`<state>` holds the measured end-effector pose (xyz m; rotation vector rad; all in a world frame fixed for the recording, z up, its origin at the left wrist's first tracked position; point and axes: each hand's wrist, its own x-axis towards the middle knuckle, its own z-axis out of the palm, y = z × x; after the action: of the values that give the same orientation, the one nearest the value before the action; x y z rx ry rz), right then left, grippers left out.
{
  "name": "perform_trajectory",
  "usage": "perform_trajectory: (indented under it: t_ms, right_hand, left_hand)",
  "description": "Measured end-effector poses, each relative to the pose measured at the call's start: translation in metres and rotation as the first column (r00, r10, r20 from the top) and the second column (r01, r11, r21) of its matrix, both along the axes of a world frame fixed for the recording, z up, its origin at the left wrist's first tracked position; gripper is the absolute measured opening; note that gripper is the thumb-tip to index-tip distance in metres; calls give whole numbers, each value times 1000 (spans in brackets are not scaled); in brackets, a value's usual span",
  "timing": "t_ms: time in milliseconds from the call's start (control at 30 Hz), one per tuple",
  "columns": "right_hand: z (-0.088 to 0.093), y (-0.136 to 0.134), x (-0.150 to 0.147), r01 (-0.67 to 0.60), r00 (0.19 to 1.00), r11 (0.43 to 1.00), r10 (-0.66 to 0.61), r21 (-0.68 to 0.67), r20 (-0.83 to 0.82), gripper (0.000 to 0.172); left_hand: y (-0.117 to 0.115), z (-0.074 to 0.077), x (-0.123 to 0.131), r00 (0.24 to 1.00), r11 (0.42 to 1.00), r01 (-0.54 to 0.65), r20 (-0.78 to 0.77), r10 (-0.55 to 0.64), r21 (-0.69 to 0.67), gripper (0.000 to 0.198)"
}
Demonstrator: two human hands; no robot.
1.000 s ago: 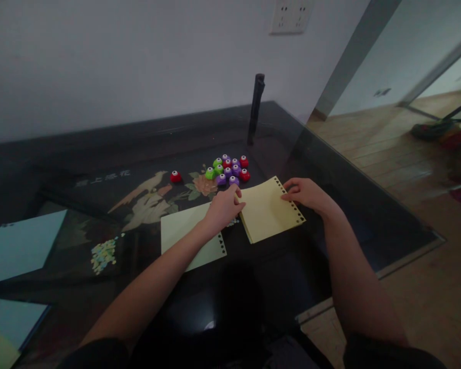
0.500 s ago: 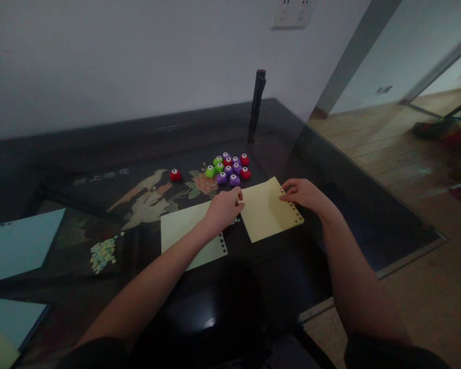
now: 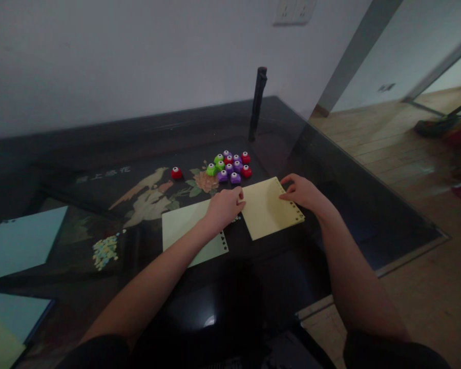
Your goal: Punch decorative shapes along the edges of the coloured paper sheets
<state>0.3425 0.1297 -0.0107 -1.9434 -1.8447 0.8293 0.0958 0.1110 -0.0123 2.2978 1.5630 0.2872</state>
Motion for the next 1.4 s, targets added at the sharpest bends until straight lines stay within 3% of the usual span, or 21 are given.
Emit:
perform_trajectory:
  t_ms: [133, 333, 533, 667, 767, 867, 967, 1100, 1267, 1400]
  right_hand:
    - [1, -1, 0, -31, 986, 993, 11, 114, 168, 31]
    - [1, 0, -1, -117, 975, 991, 103, 59, 197, 11]
    - [3, 0, -3, -107, 964, 993, 94, 40, 248, 12]
    - [4, 0, -5, -77, 967, 992, 50, 97, 252, 16]
    - [7, 0, -10, -39, 970, 985, -3, 169, 242, 18]
    - [10, -1, -18, -15, 976, 974, -35, 227, 215, 18]
    - [11, -3, -27, -36, 986, 960, -10, 278, 164, 17]
    - [12, -11, -50, -166, 986, 929, 155, 332, 57, 14]
    - [13, -24, -97, -497, 864, 818, 497, 291, 79, 10]
    - [14, -19, -136, -644, 765, 712, 607, 281, 216, 20]
  left_hand:
    - [-1, 2, 0, 998, 1000, -21, -58, 21, 9, 16]
    - [0, 4, 1, 994, 1000, -12, -111, 12, 0, 18]
    - [-4, 8, 5, 974, 998, 48, -222, -36, 48, 22]
    - [-6, 23, 0, 981, 996, 61, -189, -48, 61, 22]
    - [-8, 35, -23, 992, 995, 21, -124, -10, 94, 23]
    - [-12, 38, -67, 993, 990, -81, -77, 91, 114, 23]
    - [-22, 26, -119, 985, 974, -163, -38, 171, 158, 21]
    - [-40, 4, -170, 969, 957, -247, 36, 245, 149, 19]
    - [-44, -7, -187, 969, 969, -240, 77, 235, 61, 19]
    - [-38, -3, -183, 985, 987, -162, 59, 161, 15, 27]
